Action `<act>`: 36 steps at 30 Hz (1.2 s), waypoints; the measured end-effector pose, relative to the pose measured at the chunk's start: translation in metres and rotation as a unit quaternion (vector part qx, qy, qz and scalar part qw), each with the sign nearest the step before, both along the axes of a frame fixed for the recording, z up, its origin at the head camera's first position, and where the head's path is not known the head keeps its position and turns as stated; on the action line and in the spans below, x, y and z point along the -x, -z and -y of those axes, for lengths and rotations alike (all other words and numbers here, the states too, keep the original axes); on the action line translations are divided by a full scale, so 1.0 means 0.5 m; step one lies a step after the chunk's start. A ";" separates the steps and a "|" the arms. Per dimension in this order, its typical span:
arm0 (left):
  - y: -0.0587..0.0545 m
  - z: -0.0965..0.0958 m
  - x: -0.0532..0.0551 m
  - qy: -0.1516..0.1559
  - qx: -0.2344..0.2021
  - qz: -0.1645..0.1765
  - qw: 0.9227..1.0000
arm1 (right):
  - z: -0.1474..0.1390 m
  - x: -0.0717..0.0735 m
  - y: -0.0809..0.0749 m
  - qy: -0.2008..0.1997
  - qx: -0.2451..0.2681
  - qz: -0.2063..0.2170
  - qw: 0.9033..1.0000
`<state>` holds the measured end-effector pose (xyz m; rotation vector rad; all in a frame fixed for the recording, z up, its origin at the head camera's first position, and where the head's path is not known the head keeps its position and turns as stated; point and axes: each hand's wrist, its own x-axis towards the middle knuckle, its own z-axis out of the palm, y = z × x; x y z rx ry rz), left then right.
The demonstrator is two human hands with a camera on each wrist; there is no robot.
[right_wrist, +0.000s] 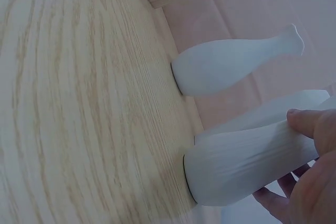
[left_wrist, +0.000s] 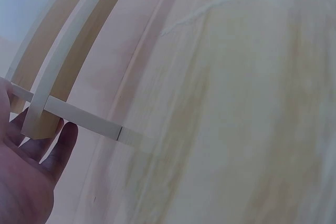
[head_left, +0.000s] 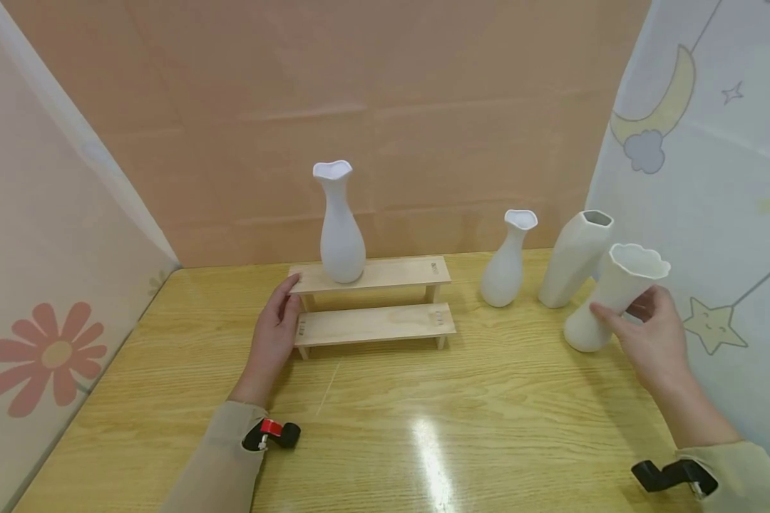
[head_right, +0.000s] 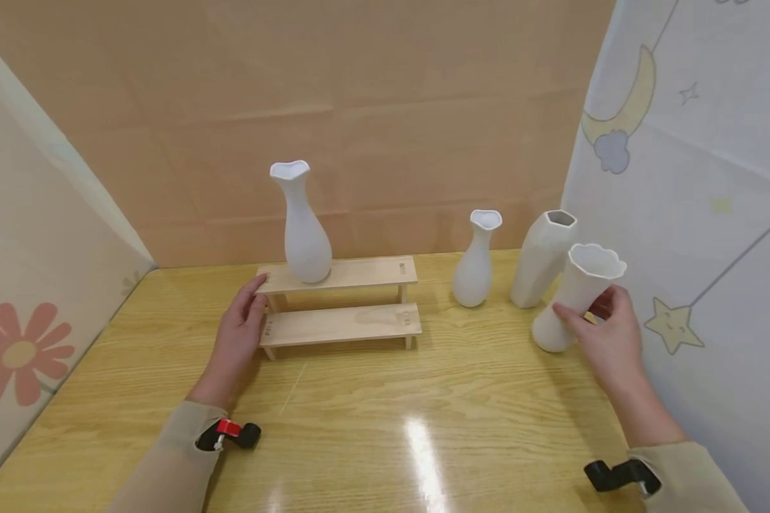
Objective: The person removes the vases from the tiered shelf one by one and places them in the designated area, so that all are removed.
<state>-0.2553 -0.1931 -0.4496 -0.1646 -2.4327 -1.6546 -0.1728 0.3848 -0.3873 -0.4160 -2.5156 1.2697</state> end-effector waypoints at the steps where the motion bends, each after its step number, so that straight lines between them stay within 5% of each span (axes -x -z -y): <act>1: 0.000 0.000 0.000 0.000 -0.001 0.000 1.000 | -0.001 0.000 0.001 0.001 -0.001 0.001 1.000; 25: -0.003 0.000 -0.005 0.001 0.003 0.002 1.000 | -0.008 0.000 0.004 -0.019 0.006 0.013 1.000; 36: -0.004 0.001 -0.003 -0.002 -0.005 0.000 1.000 | 0.002 -0.004 -0.010 -0.025 0.009 -0.017 1.000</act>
